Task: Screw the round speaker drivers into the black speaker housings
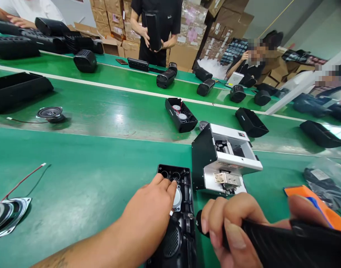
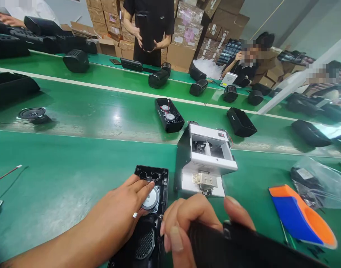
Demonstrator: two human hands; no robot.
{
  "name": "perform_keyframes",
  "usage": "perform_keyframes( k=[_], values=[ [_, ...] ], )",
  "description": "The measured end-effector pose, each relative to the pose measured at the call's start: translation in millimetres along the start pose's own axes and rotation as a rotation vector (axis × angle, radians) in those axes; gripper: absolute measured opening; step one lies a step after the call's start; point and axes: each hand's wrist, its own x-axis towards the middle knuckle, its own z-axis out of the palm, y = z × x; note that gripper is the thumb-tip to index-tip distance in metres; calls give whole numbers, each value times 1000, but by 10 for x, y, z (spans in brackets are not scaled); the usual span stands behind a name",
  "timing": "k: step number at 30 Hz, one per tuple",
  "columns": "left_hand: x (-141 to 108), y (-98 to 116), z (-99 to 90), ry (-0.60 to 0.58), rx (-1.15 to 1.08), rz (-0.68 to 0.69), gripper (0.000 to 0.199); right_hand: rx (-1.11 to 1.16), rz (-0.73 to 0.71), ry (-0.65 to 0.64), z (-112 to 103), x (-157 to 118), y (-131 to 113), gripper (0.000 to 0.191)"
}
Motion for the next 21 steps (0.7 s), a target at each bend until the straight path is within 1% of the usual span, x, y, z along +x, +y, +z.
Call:
perform_keyframes(
  k=[4, 8, 12, 18, 21],
  values=[
    [-11, 6, -7, 3, 8, 3, 61, -31, -15, 6, 21, 4, 142, 60],
    [-18, 11, -12, 7, 29, -4, 62, -48, -38, -1, 63, 52, 175, 56],
    [-18, 12, -15, 2, 48, 18, 64, -40, -33, -12, 71, 40, 204, 57],
    [9, 35, -10, 12, 54, 13, 59, -56, -7, -108, -28, -14, 253, 54],
    [9, 52, -18, 5, 45, 10, 56, -53, 53, -145, -30, -42, 328, 46]
  ],
)
